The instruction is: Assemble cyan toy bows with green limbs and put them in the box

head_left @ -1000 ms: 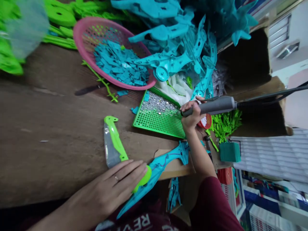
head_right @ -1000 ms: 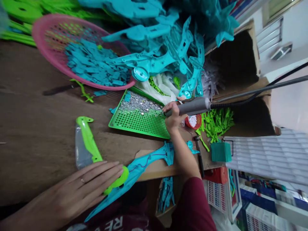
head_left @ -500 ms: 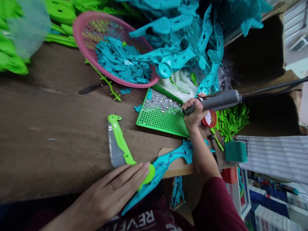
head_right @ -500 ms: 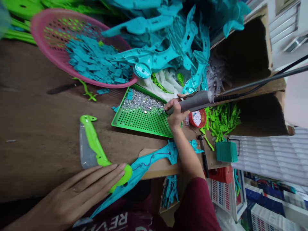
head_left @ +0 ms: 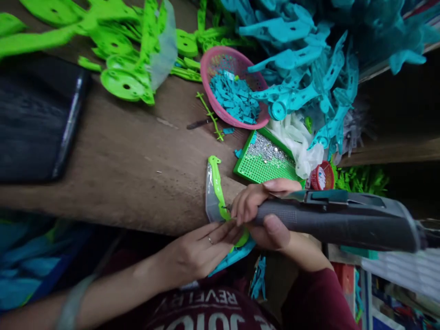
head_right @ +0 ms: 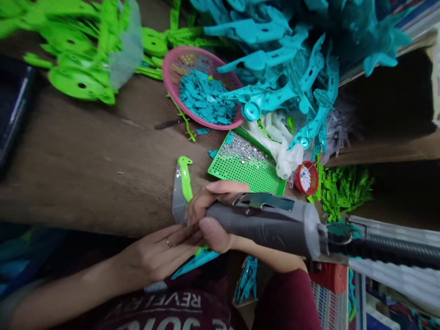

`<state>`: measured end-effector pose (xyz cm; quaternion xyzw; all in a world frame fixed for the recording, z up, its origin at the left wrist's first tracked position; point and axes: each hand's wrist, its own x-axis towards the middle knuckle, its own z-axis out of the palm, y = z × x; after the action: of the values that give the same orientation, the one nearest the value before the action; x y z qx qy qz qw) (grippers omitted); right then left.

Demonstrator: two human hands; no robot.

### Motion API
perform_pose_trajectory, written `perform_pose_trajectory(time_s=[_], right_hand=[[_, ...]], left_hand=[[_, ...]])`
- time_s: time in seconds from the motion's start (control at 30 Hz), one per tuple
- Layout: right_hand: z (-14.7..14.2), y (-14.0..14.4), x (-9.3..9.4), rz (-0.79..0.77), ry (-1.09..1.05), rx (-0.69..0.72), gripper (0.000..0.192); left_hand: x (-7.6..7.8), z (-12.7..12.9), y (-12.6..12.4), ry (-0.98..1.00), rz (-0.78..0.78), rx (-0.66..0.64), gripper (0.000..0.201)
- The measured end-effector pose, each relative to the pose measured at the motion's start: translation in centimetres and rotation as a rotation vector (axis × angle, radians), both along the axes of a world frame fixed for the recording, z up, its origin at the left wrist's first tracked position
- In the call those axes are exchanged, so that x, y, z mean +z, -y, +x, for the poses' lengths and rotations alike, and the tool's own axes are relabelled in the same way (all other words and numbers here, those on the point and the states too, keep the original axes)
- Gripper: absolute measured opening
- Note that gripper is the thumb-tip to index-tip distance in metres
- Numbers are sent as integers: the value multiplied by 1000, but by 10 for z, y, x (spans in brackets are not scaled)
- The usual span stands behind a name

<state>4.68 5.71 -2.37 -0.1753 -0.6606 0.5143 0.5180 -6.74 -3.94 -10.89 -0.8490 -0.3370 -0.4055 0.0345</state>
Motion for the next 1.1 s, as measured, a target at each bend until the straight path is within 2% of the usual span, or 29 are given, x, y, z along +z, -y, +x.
perform_pose_trajectory(time_s=[0.23,0.4,0.53,0.73,0.93,1.1], right_hand=[[-1,-1,-12,-49,-18,34,34],[4,3,-4,-43,27,67,36],[5,4,2,-101,15,57,33],[-4,-1,-13,-132,-88,10,27],[-3,-6,-16,-112,-80,-28,26],[2,3,-13,-55,32,-15,26]], left_hand=[[7,-2,-4,23,-10,8,30],[8,-1,-6,51,8,4,33],[7,-1,-6,32,10,1,33],[6,0,-3,27,-34,17,33],[4,1,-2,26,-39,30,32],[-2,3,-3,70,4,6,31]])
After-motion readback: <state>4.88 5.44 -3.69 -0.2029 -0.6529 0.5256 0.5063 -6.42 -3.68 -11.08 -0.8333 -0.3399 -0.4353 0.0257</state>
